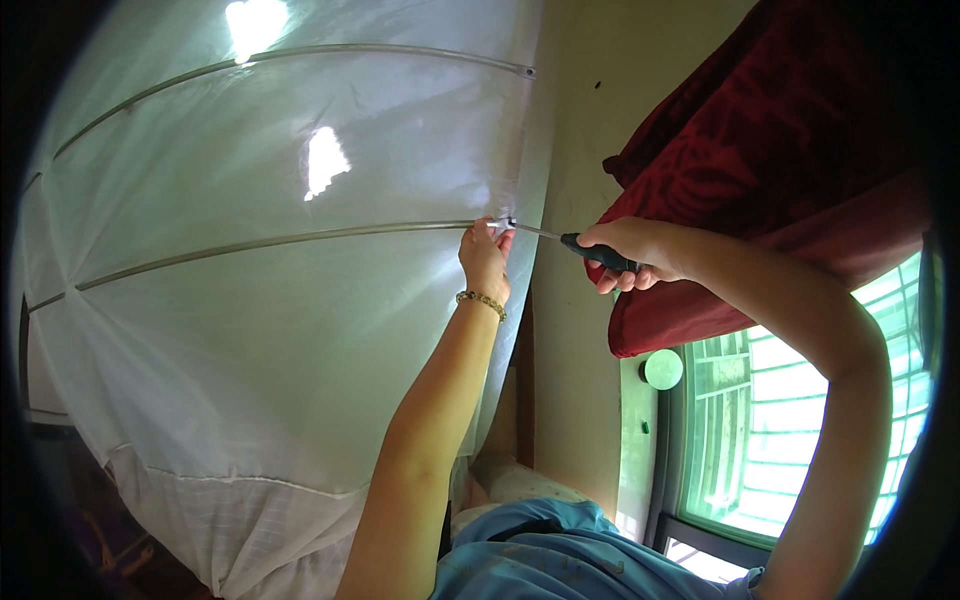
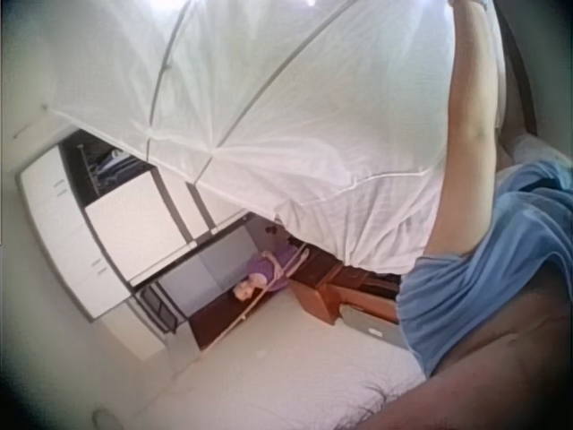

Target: The person retrieves a screwdriver from a tool bag, walks to a bedroom, and uses the screwdriver to tighten screws on the metal frame of a white mosquito net over a bed. They move around the bed to access different joints and continue tightening.

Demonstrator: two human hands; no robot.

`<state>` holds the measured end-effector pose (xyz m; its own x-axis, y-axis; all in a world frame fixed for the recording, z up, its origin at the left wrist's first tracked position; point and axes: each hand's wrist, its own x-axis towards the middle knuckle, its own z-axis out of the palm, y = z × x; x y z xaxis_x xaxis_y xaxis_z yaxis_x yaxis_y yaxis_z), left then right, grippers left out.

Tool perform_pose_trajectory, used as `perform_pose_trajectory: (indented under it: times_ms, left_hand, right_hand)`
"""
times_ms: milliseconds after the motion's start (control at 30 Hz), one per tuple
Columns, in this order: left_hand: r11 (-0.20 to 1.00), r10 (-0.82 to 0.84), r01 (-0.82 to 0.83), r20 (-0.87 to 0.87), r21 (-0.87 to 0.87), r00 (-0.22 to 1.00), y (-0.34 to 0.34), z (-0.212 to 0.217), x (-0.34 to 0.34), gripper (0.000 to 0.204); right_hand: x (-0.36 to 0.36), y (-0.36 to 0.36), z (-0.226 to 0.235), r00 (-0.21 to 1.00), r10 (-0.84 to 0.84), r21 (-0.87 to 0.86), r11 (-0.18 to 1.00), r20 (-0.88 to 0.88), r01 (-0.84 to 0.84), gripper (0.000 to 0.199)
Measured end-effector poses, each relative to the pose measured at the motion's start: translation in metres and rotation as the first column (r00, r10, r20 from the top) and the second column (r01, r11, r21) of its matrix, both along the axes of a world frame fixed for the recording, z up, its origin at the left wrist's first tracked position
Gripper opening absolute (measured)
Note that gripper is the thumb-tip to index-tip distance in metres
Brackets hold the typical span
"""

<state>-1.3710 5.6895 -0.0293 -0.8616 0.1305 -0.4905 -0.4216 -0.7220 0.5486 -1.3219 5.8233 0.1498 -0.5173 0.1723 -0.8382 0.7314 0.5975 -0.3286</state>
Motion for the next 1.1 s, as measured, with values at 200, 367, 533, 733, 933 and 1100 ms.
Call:
perform_pose_trajectory:
  times_ms: [200,367,533,733,933,1100]
  left_hand:
    - [0.999,0.014,-0.012,-0.027,0.046,1.000,0.000,-0.001,0.002,0.029]
    - [0.998,0.027,-0.026,-0.017,0.053,1.000,0.001,-0.001,0.002,0.030]
    - [0.998,0.016,-0.015,-0.022,0.054,1.000,-0.002,-0.002,0.002,0.030]
    - [0.998,0.042,-0.042,-0.008,0.038,0.999,0.001,-0.001,0.002,0.028]
    - [0.999,0.044,-0.045,0.036,0.027,0.998,0.001,-0.002,0.002,0.024]
    - [0.998,0.037,-0.038,0.015,0.042,0.999,0.002,-0.005,0.003,0.021]
  right_hand:
    - [0.012,-0.001,-0.009,0.427,0.827,0.693,0.548,-0.365,-0.469,0.014]
    - [0.012,-0.011,-0.003,0.350,0.874,0.778,0.467,-0.335,-0.421,0.014]
    - [-0.001,-0.009,0.004,0.721,0.581,0.477,0.790,-0.378,-0.386,0.013]
    - [0.031,-0.005,-0.009,0.106,0.979,0.913,0.200,-0.173,-0.357,0.026]
    - [0.016,-0.011,-0.004,0.731,0.634,0.606,0.692,-0.250,-0.393,0.010]
    - [0.030,-0.012,-0.009,-0.249,0.964,0.976,0.040,-0.094,-0.215,0.011]
